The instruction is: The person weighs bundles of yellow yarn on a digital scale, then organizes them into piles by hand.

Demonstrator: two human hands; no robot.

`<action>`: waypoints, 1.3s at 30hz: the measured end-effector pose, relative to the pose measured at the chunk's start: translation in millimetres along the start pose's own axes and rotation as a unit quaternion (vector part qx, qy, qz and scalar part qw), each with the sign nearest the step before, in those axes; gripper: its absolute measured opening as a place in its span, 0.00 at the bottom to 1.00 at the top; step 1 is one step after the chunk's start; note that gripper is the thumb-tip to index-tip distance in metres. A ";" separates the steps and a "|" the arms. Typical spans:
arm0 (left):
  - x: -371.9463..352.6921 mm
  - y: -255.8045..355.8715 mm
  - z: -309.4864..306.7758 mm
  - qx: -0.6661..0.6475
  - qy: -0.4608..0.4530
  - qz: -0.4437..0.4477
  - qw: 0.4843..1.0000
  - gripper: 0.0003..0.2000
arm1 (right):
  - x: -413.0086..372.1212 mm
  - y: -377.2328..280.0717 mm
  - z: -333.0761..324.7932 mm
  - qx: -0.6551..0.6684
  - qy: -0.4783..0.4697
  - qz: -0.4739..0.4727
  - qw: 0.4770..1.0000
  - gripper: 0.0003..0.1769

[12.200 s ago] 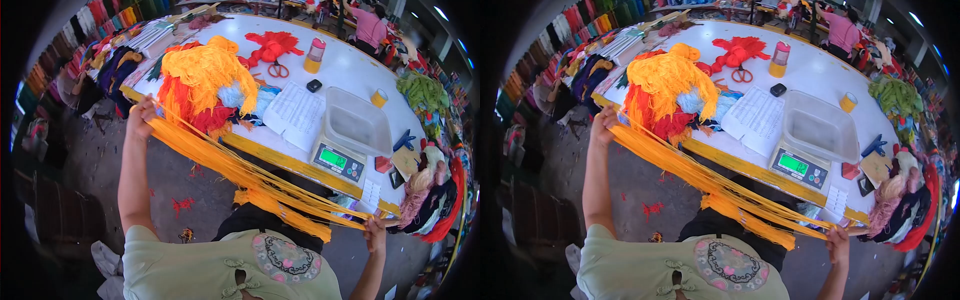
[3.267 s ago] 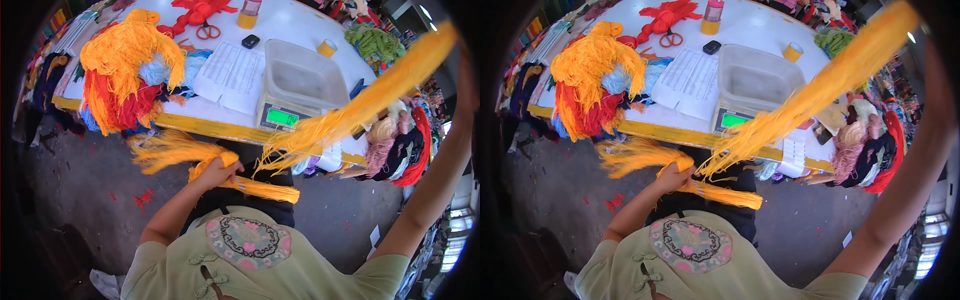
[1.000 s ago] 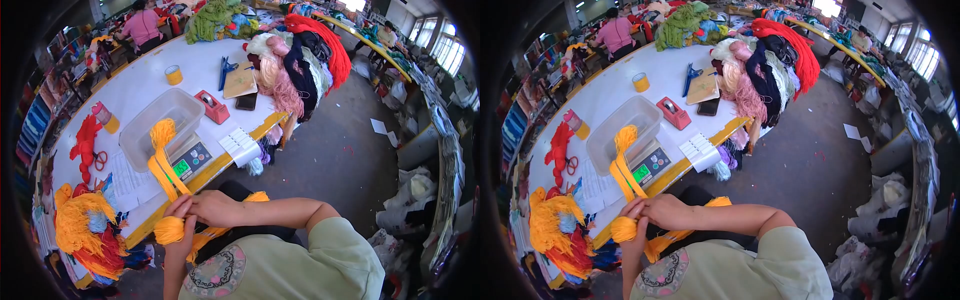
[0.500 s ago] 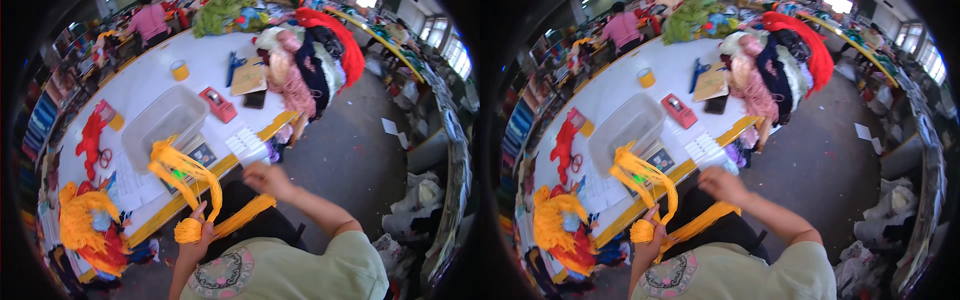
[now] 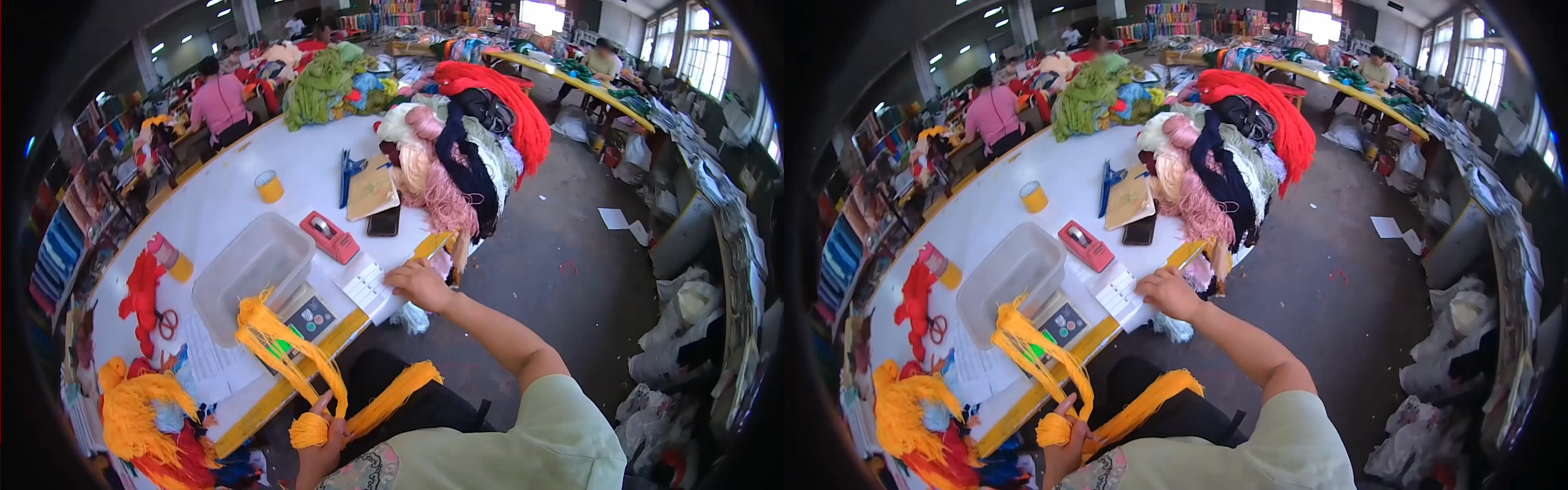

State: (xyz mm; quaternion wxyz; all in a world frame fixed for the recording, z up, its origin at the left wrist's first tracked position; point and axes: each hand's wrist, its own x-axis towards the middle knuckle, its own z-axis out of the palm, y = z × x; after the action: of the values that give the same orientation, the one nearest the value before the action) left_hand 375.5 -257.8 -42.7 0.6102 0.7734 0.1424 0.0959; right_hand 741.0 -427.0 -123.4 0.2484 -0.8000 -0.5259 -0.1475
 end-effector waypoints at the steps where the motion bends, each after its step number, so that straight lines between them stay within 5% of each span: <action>1: -0.7 -3.3 -1.0 0.005 -0.002 0.007 1.000 0.24 | 0.0 0.4 2.9 -0.005 -0.011 0.001 1.000 0.16; 7: -3.5 -14.4 -1.2 -0.022 0.004 -0.005 1.000 0.24 | 0.0 -3.7 -2.0 0.007 -0.034 0.026 0.999 0.14; 11: -5.6 -13.7 -2.0 0.006 0.003 0.007 1.000 0.23 | 4.2 -7.0 -1.6 -0.006 0.036 -0.035 0.999 0.17; 14: -5.9 -11.4 -1.4 0.027 0.004 0.016 0.999 0.22 | 3.3 2.7 4.8 0.039 -0.030 -0.013 0.999 0.18; 29: -5.7 -8.7 -1.9 0.002 0.016 -0.014 1.000 0.22 | -19.7 -19.4 12.4 0.057 0.123 0.004 0.991 0.14; 32: -6.6 -12.4 -9.3 -0.007 0.027 -0.012 1.000 0.23 | -17.2 -50.7 -13.3 -0.019 0.174 0.021 0.984 0.10; 35: -6.8 -7.1 -13.2 -0.024 0.024 -0.044 0.998 0.24 | -12.5 -88.1 -22.9 0.150 -0.015 0.014 0.988 0.07; 37: -5.2 -15.5 -12.7 -0.018 0.011 -0.045 0.999 0.26 | -0.8 -130.1 -35.3 0.244 -0.096 -0.161 0.952 0.05; 39: -4.0 -20.9 -15.2 0.103 -0.048 -0.014 0.993 0.29 | 8.7 -174.4 -56.6 0.120 -0.171 -0.297 0.932 0.03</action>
State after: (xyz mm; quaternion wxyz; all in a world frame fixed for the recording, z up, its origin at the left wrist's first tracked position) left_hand 364.7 -240.7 -59.3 0.5347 0.8338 0.1329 0.0346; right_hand 586.5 -395.2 -29.7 0.1936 -0.5844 -0.7879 -0.0110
